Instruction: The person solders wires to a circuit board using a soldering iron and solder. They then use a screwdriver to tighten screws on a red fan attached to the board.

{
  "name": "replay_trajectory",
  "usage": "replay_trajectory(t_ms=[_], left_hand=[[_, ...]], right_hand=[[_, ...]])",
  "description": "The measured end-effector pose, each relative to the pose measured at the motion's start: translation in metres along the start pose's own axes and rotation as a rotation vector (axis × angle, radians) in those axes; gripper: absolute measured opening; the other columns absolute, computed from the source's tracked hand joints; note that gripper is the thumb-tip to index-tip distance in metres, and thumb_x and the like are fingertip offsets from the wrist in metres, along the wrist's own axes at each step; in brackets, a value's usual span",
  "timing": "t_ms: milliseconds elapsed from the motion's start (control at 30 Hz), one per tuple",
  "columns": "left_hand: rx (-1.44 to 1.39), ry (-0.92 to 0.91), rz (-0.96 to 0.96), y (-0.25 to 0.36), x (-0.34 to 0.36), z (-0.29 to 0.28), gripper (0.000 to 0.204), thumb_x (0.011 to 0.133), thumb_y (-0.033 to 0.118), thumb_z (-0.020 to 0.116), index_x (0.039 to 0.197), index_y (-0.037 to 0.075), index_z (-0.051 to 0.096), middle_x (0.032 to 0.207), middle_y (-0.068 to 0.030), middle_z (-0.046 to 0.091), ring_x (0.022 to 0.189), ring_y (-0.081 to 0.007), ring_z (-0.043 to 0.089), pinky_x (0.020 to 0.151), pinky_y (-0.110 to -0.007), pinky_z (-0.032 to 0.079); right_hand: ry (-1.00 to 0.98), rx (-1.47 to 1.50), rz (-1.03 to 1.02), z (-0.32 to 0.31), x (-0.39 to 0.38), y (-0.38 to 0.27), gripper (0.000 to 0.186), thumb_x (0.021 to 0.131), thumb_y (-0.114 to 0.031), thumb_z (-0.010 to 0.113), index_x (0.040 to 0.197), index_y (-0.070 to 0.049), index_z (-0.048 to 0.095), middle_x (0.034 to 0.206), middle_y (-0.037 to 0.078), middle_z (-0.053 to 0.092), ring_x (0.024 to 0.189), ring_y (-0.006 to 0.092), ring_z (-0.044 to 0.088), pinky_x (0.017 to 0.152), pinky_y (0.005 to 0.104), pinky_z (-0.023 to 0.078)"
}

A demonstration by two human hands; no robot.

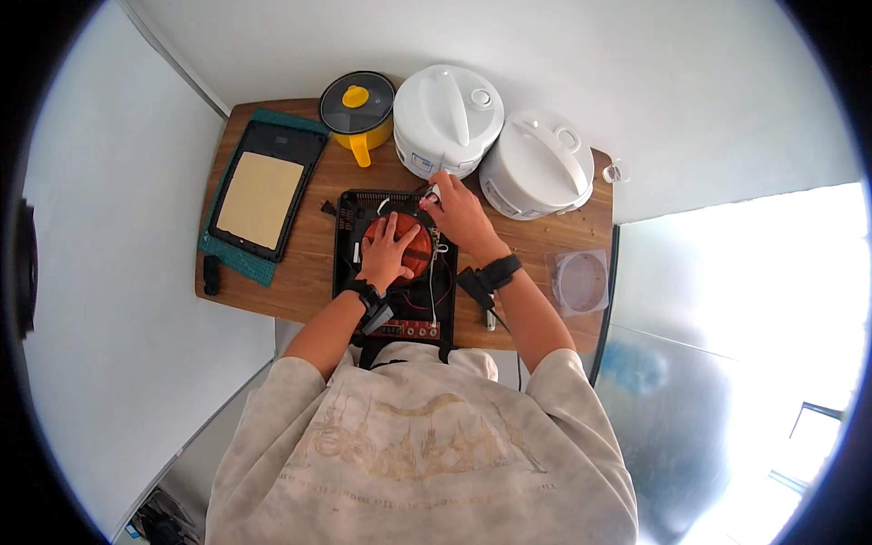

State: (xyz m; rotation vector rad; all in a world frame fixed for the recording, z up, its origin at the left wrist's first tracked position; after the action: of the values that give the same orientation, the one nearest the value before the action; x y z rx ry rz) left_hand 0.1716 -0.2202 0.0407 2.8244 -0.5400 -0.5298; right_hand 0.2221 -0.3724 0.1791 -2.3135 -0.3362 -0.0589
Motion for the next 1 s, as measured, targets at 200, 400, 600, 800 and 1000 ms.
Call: replay_trajectory(t_ms=[200,400,600,800,1000], left_hand=[[0.016,-0.009,-0.001,0.000,0.003,0.000,0.114,0.055,0.038,0.093,0.151,0.039,0.033,0.163,-0.0116,0.017,0.148,-0.0351,0.023,0.099,-0.064,0.042],[0.020,0.002,-0.002,0.002,0.000,-0.003,0.114,0.055,0.038,0.093,0.151,0.039,0.033,0.162,-0.0117,0.019,0.148,-0.0348,0.024,0.099,-0.063,0.043],[0.006,0.013,0.006,0.001,0.001,-0.002,0.114,0.055,0.037,0.093,0.151,0.039,0.033,0.162,-0.0122,0.018,0.147,-0.0359,0.025,0.098,-0.063,0.043],[0.008,-0.004,0.004,0.001,0.001,-0.002,0.113,0.055,0.037,0.093,0.151,0.039,0.033,0.163,-0.0117,0.016,0.147,-0.0361,0.024,0.098,-0.064,0.043],[0.009,-0.015,-0.001,0.001,0.000,-0.002,0.114,0.056,0.036,0.093,0.152,0.040,0.031,0.163,-0.0126,0.016,0.147,-0.0371,0.024,0.099,-0.065,0.043]], right_hand=[[-0.003,0.028,-0.017,0.000,-0.001,-0.004,0.034,0.089,-0.016,0.068,0.113,-0.004,0.048,0.099,0.024,0.063,0.089,0.0451,0.062,0.073,0.0495,0.050],[0.002,0.023,-0.016,0.000,-0.002,-0.004,0.035,0.089,-0.017,0.069,0.114,-0.004,0.048,0.100,0.024,0.063,0.090,0.0443,0.062,0.074,0.0484,0.050],[-0.008,-0.009,0.001,0.002,-0.002,-0.001,0.037,0.089,-0.016,0.070,0.116,-0.004,0.048,0.102,0.022,0.064,0.092,0.0424,0.063,0.076,0.0465,0.050],[-0.059,-0.005,-0.048,0.001,0.000,-0.012,0.034,0.086,-0.010,0.067,0.115,-0.005,0.050,0.107,0.019,0.061,0.094,0.0398,0.062,0.078,0.0457,0.051],[-0.114,-0.089,-0.089,-0.003,0.001,-0.028,0.036,0.084,-0.008,0.062,0.118,-0.007,0.053,0.107,0.017,0.057,0.093,0.0385,0.062,0.078,0.0460,0.052]])
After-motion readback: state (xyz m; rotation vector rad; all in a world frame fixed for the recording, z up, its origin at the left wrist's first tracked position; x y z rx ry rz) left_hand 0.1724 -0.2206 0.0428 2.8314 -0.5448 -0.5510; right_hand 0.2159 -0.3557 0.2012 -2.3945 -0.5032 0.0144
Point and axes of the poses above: each hand's wrist, its own x-axis towards the middle knuckle, its own z-axis out of the palm, y = z × x, the point moved 6 cm from there along x, towards the middle knuckle
